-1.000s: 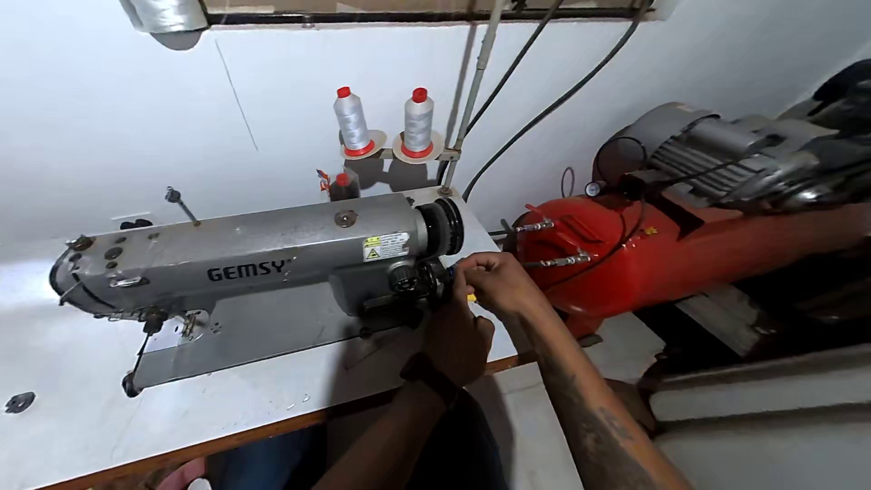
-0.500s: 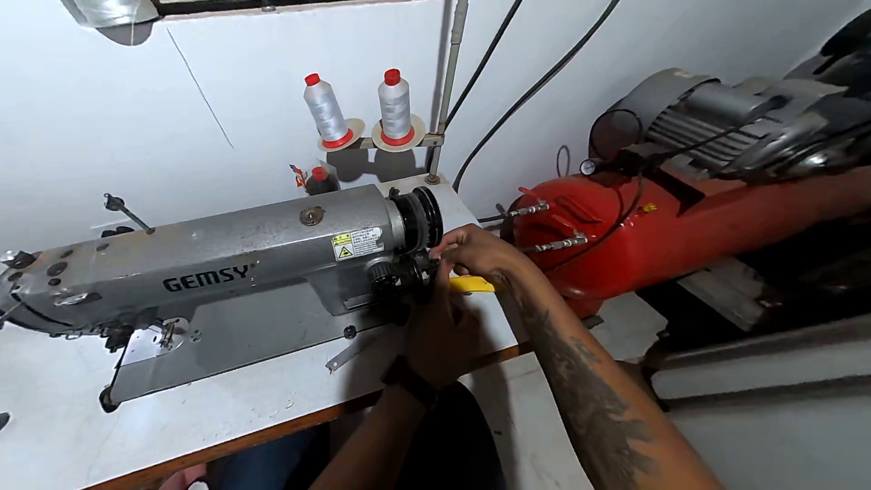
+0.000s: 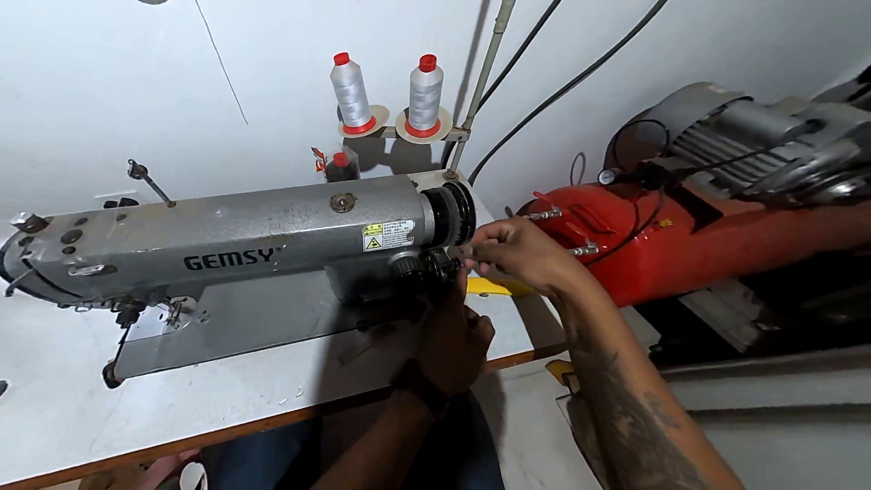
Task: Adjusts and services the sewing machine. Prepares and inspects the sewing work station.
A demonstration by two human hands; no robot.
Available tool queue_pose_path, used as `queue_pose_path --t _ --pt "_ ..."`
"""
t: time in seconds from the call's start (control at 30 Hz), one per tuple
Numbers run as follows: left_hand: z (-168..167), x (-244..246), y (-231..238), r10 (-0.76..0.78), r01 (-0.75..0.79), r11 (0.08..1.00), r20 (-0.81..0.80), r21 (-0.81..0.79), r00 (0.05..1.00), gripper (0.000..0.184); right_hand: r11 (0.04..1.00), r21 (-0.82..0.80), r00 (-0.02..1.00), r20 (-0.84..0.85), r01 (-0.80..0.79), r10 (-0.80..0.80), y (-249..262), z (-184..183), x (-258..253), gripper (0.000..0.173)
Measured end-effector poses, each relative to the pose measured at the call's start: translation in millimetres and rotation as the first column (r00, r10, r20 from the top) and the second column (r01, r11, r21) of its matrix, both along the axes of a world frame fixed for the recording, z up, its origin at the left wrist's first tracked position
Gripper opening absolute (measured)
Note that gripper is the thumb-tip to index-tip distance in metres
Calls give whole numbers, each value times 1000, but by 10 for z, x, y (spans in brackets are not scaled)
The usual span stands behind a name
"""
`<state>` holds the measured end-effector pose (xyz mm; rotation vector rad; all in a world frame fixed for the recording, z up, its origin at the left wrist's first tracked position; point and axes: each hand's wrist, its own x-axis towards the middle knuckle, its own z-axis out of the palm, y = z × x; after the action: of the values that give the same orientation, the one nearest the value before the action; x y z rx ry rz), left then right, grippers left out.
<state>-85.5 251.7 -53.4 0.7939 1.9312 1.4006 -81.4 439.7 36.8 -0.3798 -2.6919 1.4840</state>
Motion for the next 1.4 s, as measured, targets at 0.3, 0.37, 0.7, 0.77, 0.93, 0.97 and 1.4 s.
queue_pose_path --t 0.3,0.37,0.7,0.77,0.93,0.97,1.4 --pt "30 -82 80 -72 71 997 35 38 997 76 975 -152 985 -47 160 -168 -146 -75 110 12" --pt "47 -103 115 -48 48 999 -47 -5 998 78 973 -169 981 -81 159 -174 -159 -84 81 11" --pt "71 33 56 44 -85 989 -316 -119 948 55 947 -237 954 -155 217 -257 -137 -228 137 13" --pt "74 55 55 39 -80 989 -305 -125 952 54 949 -241 959 -145 203 -242 -145 -211 150 13" --pt "146 50 192 -20 -106 956 -421 -273 907 81 958 -160 939 -214 239 -270 -217 -188 169 11" --pt "149 51 194 -20 -110 952 -414 -287 910 82 956 -155 935 -220 248 -279 -220 -195 178 11" --pt "69 -21 62 28 -27 998 6 -48 1000 76 975 -162 986 94 150 -136 -70 -407 196 13"
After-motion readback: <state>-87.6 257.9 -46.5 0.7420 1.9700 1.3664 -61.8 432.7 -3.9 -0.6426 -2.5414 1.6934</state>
